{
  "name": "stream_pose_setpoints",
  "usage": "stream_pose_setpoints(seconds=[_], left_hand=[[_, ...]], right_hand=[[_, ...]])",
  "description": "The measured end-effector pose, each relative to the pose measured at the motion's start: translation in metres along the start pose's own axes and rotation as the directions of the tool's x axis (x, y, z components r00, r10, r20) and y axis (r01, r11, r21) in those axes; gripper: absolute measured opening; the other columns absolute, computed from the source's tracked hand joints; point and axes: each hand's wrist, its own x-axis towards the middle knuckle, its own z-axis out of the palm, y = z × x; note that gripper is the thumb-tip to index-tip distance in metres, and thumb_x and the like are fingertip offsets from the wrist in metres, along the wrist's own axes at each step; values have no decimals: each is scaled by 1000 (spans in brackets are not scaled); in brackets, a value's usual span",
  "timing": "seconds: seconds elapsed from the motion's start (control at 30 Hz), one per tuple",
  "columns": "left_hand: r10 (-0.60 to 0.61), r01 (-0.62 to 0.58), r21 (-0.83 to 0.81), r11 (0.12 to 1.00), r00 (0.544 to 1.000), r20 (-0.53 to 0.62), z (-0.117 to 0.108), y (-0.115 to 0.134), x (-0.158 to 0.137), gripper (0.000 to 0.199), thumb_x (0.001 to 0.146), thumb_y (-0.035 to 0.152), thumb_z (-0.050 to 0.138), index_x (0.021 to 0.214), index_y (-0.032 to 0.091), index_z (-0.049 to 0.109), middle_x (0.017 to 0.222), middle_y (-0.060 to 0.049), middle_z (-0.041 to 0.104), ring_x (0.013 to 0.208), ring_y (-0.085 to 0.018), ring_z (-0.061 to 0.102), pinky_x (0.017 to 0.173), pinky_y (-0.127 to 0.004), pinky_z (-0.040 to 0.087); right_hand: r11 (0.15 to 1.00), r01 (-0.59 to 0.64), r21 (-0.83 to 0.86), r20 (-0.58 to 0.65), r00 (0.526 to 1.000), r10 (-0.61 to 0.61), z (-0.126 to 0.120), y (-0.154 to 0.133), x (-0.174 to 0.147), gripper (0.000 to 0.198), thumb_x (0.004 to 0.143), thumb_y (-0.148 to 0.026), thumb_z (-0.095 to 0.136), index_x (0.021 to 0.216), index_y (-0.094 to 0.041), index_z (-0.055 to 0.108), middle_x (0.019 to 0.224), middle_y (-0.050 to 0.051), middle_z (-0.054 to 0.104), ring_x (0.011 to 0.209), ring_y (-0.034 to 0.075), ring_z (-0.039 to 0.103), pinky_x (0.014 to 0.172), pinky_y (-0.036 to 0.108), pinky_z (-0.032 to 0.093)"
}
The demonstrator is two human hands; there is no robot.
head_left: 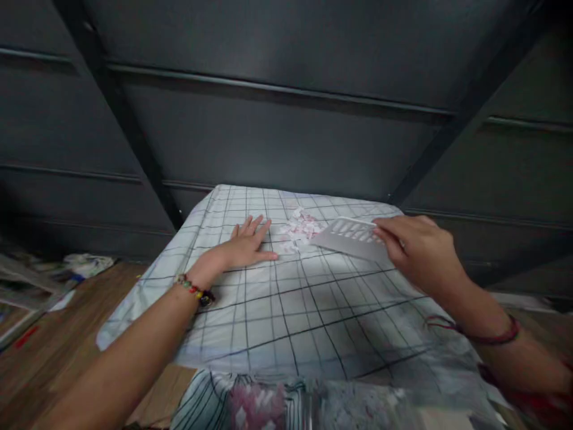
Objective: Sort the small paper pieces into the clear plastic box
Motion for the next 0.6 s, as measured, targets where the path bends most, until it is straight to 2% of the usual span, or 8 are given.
stream_pose_setpoints(seconds=[0.17,0.3,0.5,0.6], left_hand=[[14,-14,13,1000,1000,-19,1,2,1,90,92,63,42,154,10,5,159,-18,-6,145,-38,-8,114,-58,7],[43,-42,45,998,999,-30,6,-1,4,93,90,64,46,154,10,7,159,-21,-5,144,-40,-7,113,-59,8],[90,-88,60,994,996,-26,14,-6,6,94,89,68,44,154,11,8,159,-23,-3,144,-40,-6,113,-59,9],[90,-89,48,995,996,-16,15,-7,5,92,90,69,42,154,12,7,159,-23,-4,144,-40,-7,113,-58,9]], right_hand=[[999,14,49,2,1000,-14,30,6,15,22,91,-17,45,83,-18,65,69,2,70,63,17,62,66,30,41],[991,71,115,4,997,-72,48,5,24,21,90,-16,46,83,-19,65,74,2,71,66,15,64,70,30,42],[962,196,189,-8,980,-198,55,14,33,19,90,-13,47,83,-19,63,72,-1,70,65,13,63,72,30,41],[962,193,191,-54,981,-186,54,17,29,16,89,-12,49,80,-20,60,70,-3,68,64,13,62,71,30,41]])
